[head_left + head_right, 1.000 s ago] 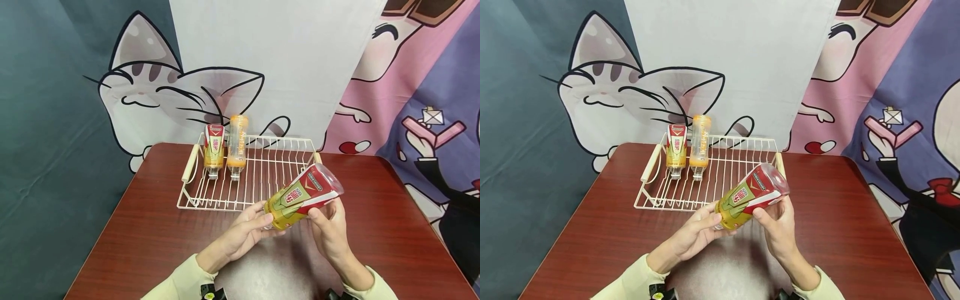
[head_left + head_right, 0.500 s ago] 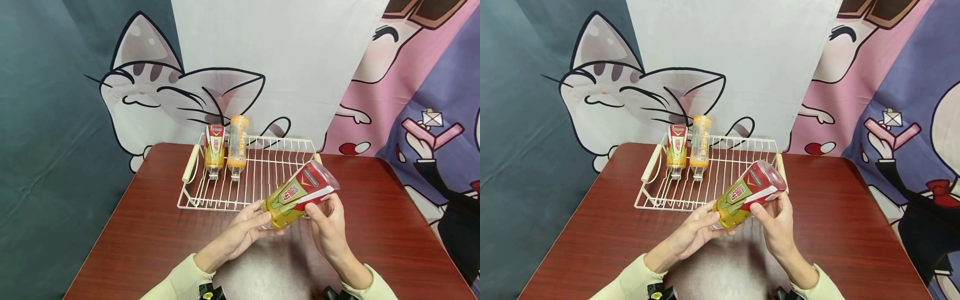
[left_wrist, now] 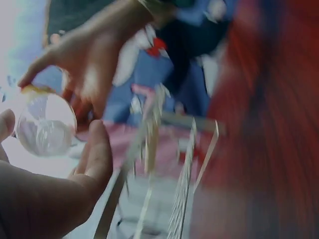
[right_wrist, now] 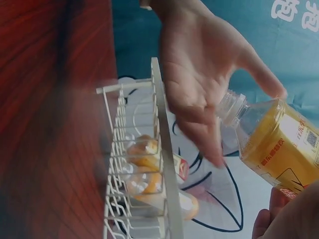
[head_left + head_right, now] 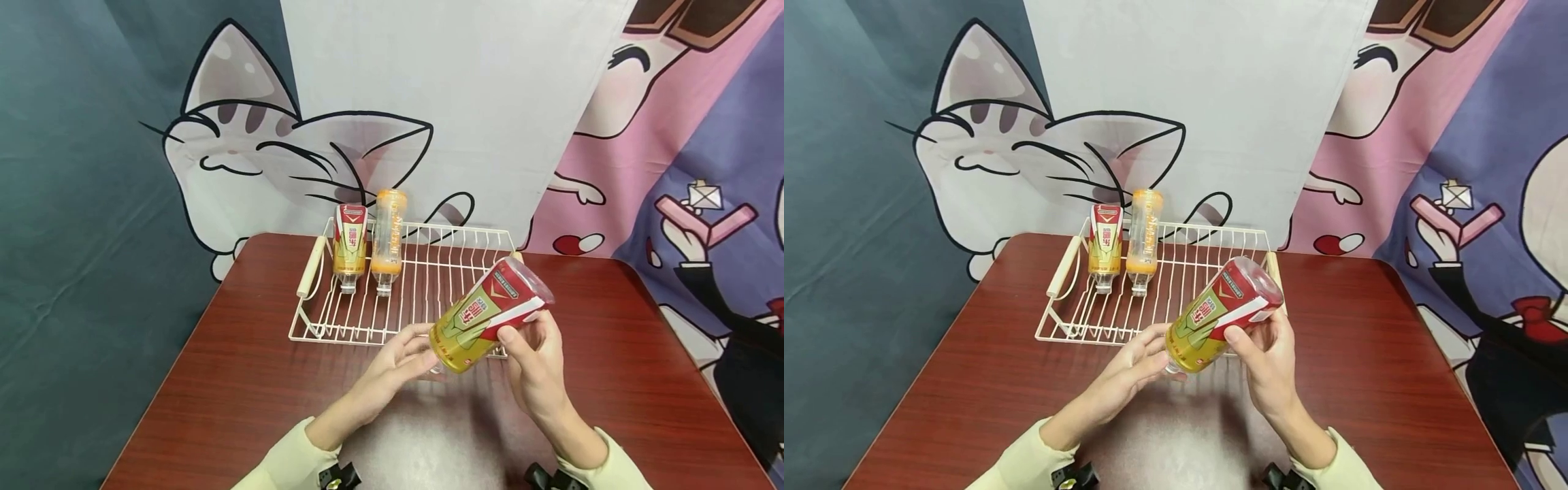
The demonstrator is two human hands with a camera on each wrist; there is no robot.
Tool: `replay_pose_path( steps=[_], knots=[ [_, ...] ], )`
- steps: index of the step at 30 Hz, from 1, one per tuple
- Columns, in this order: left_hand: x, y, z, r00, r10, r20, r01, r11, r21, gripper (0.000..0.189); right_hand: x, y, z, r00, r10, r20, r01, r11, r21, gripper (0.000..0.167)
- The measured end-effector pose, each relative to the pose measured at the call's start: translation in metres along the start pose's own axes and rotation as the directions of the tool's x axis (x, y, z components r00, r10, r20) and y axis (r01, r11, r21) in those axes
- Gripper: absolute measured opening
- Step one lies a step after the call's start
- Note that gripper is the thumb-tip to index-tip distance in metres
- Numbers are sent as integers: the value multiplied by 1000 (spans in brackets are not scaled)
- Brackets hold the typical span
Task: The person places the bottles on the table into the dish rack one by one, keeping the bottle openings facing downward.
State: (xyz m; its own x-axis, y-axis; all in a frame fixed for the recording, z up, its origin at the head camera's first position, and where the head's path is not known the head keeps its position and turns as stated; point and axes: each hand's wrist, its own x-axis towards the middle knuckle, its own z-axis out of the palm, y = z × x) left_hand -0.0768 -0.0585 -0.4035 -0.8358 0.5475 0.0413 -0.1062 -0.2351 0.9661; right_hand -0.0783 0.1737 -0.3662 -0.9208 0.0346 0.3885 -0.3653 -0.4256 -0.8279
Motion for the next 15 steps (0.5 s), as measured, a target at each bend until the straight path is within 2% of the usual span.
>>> replay_pose_path(
  steps=[2, 4, 6, 8, 9, 10, 11, 12, 14, 15],
  knots=[
    [-5, -1, -5, 998, 52, -35, -47, 991, 129, 60, 1, -2, -1, 1000, -8, -11, 8, 1000, 2, 37],
    [-10, -1, -10, 991, 112, -67, -94, 968, 232, 54, 3, -4, -2, 999, -15, -29, 15, 1000, 10, 38],
    [-13, 0, -15, 978, 178, -109, -134, 936, 326, 49, 4, -6, -2, 999, -20, -44, 21, 1000, 18, 38],
    [-16, 1, -20, 953, 263, -154, -179, 892, 415, 45, 6, -7, -3, 998, -20, -55, 20, 1000, 16, 38],
    [-17, 2, -23, 935, 308, -177, -195, 861, 470, 44, 7, -7, -4, 998, -19, -58, 19, 1000, 6, 38],
    [-18, 2, -27, 912, 360, -196, -208, 819, 535, 43, 8, -7, -4, 998, -18, -61, 18, 1000, -3, 37],
    [-19, 2, -31, 887, 415, -204, -217, 762, 610, 44, 9, -7, -4, 998, -18, -65, 17, 1000, -11, 37],
    [-21, 1, -36, 858, 475, -196, -215, 679, 702, 45, 10, -6, -5, 998, -16, -67, 14, 1000, -24, 38],
    [-24, -2, -47, 796, 587, -149, -185, 470, 863, 47, 13, -5, -5, 997, -14, -73, 11, 999, -42, 38],
    [-26, -4, -53, 767, 631, -118, -160, 365, 917, 48, 14, -5, -5, 997, -13, -78, 9, 999, -50, 38]
  ],
)
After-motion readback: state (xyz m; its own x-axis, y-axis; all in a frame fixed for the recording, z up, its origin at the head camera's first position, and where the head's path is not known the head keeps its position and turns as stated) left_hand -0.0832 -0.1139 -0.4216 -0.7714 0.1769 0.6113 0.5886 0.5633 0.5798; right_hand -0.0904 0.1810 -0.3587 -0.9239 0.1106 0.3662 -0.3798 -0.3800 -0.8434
